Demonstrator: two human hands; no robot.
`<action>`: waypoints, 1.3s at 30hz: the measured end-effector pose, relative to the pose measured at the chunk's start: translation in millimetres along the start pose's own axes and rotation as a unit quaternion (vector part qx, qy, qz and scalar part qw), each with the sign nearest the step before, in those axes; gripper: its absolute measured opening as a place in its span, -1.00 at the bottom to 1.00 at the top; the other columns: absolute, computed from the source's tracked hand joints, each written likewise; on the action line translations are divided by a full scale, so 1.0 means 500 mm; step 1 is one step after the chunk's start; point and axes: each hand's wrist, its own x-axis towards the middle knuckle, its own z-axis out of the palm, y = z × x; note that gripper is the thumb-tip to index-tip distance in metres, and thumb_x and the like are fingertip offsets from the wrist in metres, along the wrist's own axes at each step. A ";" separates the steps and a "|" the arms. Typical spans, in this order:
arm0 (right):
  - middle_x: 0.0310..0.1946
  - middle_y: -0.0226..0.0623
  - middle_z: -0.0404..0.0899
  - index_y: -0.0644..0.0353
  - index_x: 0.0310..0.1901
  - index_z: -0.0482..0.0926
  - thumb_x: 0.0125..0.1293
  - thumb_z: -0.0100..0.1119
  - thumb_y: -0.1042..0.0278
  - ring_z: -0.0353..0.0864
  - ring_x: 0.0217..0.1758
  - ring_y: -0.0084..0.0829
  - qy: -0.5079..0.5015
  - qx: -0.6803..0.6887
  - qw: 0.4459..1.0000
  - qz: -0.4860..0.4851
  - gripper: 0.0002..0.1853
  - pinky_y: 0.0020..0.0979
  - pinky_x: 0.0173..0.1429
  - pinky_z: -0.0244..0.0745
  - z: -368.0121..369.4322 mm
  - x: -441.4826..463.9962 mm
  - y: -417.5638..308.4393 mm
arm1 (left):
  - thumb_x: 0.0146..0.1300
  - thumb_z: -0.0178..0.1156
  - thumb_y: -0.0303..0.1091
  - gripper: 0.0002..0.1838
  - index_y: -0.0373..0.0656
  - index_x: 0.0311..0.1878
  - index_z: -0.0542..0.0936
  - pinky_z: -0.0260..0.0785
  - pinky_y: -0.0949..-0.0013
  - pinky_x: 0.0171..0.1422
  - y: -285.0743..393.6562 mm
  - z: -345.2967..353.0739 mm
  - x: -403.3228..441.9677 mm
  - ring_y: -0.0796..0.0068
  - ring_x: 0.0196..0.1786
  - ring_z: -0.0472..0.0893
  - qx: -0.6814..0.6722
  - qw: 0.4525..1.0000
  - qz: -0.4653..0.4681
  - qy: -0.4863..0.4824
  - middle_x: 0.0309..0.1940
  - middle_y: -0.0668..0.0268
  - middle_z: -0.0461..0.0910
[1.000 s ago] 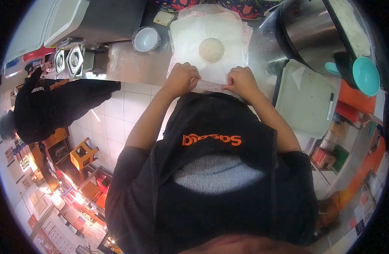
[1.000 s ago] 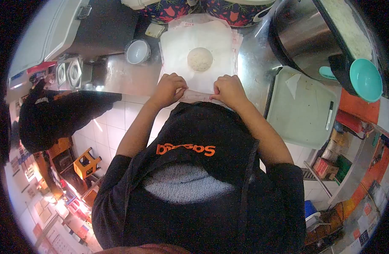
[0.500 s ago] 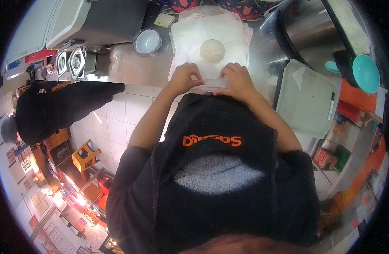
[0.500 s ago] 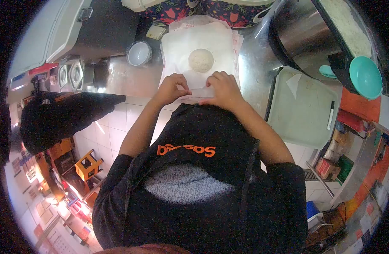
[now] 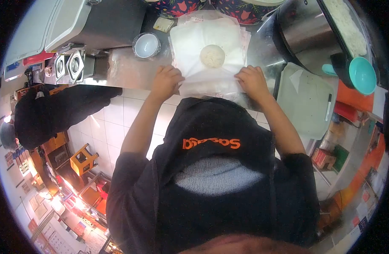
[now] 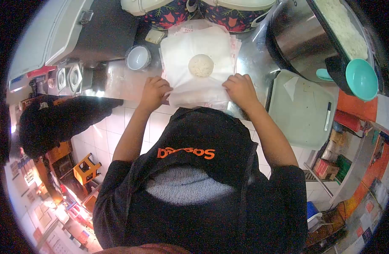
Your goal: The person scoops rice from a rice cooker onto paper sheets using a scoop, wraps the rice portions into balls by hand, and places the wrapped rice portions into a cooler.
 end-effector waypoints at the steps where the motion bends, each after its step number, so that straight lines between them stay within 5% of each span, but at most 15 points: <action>1: -0.34 -0.47 0.62 -0.04 -0.34 0.69 0.14 0.24 0.33 0.57 -0.15 -0.36 -0.001 0.000 1.000 0.000 -0.93 -0.24 0.00 0.31 -0.002 -0.011 0.001 | -0.11 0.39 -0.40 -0.79 0.02 -0.32 0.72 0.23 0.19 0.14 0.005 0.002 -0.014 0.40 -0.01 0.51 -0.028 1.000 -0.001 0.011 -0.21 0.48 0.62; 5: -0.33 -0.38 0.64 0.01 -0.30 0.70 0.20 0.26 0.29 0.58 -0.15 -0.30 -0.038 0.119 0.992 -0.016 -0.92 -0.25 0.01 0.36 -0.010 -0.033 -0.001 | -0.10 0.36 -0.45 -0.81 -0.02 -0.34 0.71 0.30 0.18 0.04 0.007 0.005 -0.044 0.39 0.01 0.52 -0.054 0.998 -0.038 -0.021 -0.24 0.47 0.64; 7: -0.34 -0.33 0.66 0.06 -0.30 0.70 0.24 0.25 0.28 0.60 -0.18 -0.26 -0.037 0.181 0.983 0.009 -0.90 -0.23 -0.02 0.40 -0.006 -0.013 0.001 | 0.05 0.30 -0.43 -0.94 -0.08 -0.36 0.69 0.37 0.14 -0.08 -0.024 0.055 -0.051 0.33 -0.10 0.58 -0.309 0.941 -0.080 0.116 -0.33 0.36 0.65; 8: -0.37 -0.27 0.66 0.11 -0.31 0.69 0.26 0.25 0.27 0.61 -0.24 -0.19 -0.030 0.293 0.943 0.158 -0.87 -0.20 -0.09 0.44 0.005 0.012 0.006 | 0.05 0.30 -0.43 -0.94 -0.08 -0.36 0.69 0.37 0.14 -0.08 -0.037 0.068 -0.045 0.33 -0.10 0.58 -0.308 0.940 -0.083 0.117 -0.33 0.36 0.65; 9: -0.39 -0.20 0.66 0.17 -0.33 0.68 0.29 0.24 0.25 0.62 -0.29 -0.13 -0.022 0.392 0.869 0.302 -0.83 -0.16 -0.16 0.47 0.015 0.034 0.014 | 0.14 0.26 -0.38 -0.93 -0.11 -0.37 0.68 0.39 0.14 -0.11 -0.047 0.075 -0.029 0.29 -0.18 0.60 -0.396 0.882 -0.249 0.065 -0.36 0.29 0.66; 12: -0.48 -0.12 0.65 0.22 -0.35 0.66 0.29 0.24 0.26 0.62 -0.40 -0.02 -0.034 0.196 0.955 0.220 -0.80 -0.09 -0.26 0.49 0.052 0.100 0.054 | 0.36 0.11 -0.24 -0.75 -0.17 -0.32 0.68 0.40 0.09 -0.04 -0.032 0.069 0.029 0.16 -0.37 0.61 -0.448 0.802 -0.394 0.027 -0.47 0.15 0.64; 13: -0.32 -0.19 0.68 0.14 -0.28 0.70 0.21 0.30 0.24 0.65 -0.20 -0.06 -0.098 0.129 0.959 0.232 -0.83 -0.11 -0.12 0.51 0.048 0.115 0.055 | 0.34 0.12 -0.26 -0.79 -0.14 -0.24 0.68 0.37 0.05 0.00 -0.008 0.047 0.051 0.19 -0.26 0.62 -0.228 0.885 -0.403 -0.051 -0.36 0.18 0.66; 14: -0.32 -0.19 0.68 0.14 -0.28 0.70 0.21 0.30 0.24 0.65 -0.20 -0.06 -0.095 0.127 0.960 0.229 -0.83 -0.11 -0.12 0.51 0.042 0.128 0.051 | 0.32 0.12 -0.28 -0.80 -0.12 -0.16 0.68 0.35 0.02 0.04 0.014 0.034 0.065 0.21 -0.16 0.64 0.007 0.913 -0.389 -0.126 -0.26 0.20 0.69; 15: -0.21 -0.23 0.67 0.09 -0.20 0.69 0.18 0.31 0.23 0.61 -0.06 -0.08 -0.060 0.050 0.984 0.161 -0.81 -0.10 -0.03 0.50 0.036 0.138 0.048 | 0.32 0.12 -0.28 -0.80 -0.12 -0.16 0.68 0.35 0.02 0.04 0.030 0.043 0.065 0.21 -0.16 0.64 0.008 0.913 -0.389 -0.122 -0.26 0.20 0.69; 17: -0.11 -0.26 0.65 0.04 -0.12 0.68 0.15 0.32 0.23 0.57 0.08 -0.10 -0.021 -0.032 0.995 0.092 -0.75 -0.09 0.07 0.49 0.040 0.168 0.050 | 0.23 0.16 -0.36 -0.81 -0.03 -0.09 0.64 0.30 -0.06 0.12 0.059 0.075 0.060 0.25 0.06 0.59 0.126 0.952 -0.229 0.161 -0.01 0.30 0.65; 20: 0.07 -0.31 0.55 -0.02 -0.01 0.62 0.09 0.34 0.23 0.43 0.26 -0.15 0.046 -0.038 0.998 0.028 -0.63 -0.07 0.22 0.42 0.076 0.259 0.057 | 0.10 0.16 -0.40 -0.60 -0.02 0.06 0.62 0.32 0.03 0.10 0.120 0.089 0.067 0.22 0.17 0.50 0.050 0.997 -0.011 0.057 0.19 0.26 0.53; 23: 0.11 -0.31 0.53 -0.02 -0.07 0.62 0.07 0.38 0.22 0.44 0.23 -0.20 -0.136 -0.011 0.990 0.045 -0.65 -0.07 0.24 0.38 0.057 0.340 0.036 | 0.10 0.22 -0.40 -0.53 -0.02 0.15 0.56 0.31 0.03 0.21 0.152 0.092 0.066 0.19 0.23 0.48 0.017 0.998 -0.006 0.065 0.29 0.26 0.47; 27: 0.03 -0.35 0.56 -0.02 -0.16 0.65 0.10 0.37 0.19 0.46 0.18 -0.22 -0.124 -0.055 0.990 0.027 -0.74 -0.09 0.24 0.36 0.036 0.343 0.025 | 0.06 0.24 -0.41 -0.45 -0.04 0.21 0.53 0.30 0.06 0.21 0.152 0.084 0.075 0.17 0.27 0.44 0.018 0.997 -0.015 0.070 0.34 0.21 0.40; 35: -0.42 -0.40 0.55 0.06 -0.42 0.63 0.10 0.29 0.30 0.52 -0.14 -0.26 -0.054 0.032 0.974 -0.216 -0.93 -0.15 0.02 0.38 -0.014 0.203 -0.024 | 0.02 0.26 -0.39 -0.45 -0.02 0.19 0.55 0.30 0.10 0.20 0.154 0.084 0.073 0.21 0.32 0.40 -0.018 0.997 -0.039 0.070 0.31 0.23 0.42; 39: -0.38 -0.36 0.54 0.10 -0.42 0.59 0.04 0.26 0.39 0.52 -0.17 -0.29 0.028 0.017 0.979 -0.203 -0.94 -0.25 -0.10 0.44 0.041 0.142 -0.032 | 0.09 0.21 -0.36 -0.52 -0.01 0.16 0.58 0.30 0.09 0.19 0.155 0.105 0.069 0.27 0.21 0.47 -0.043 0.997 -0.046 0.035 0.12 0.27 0.53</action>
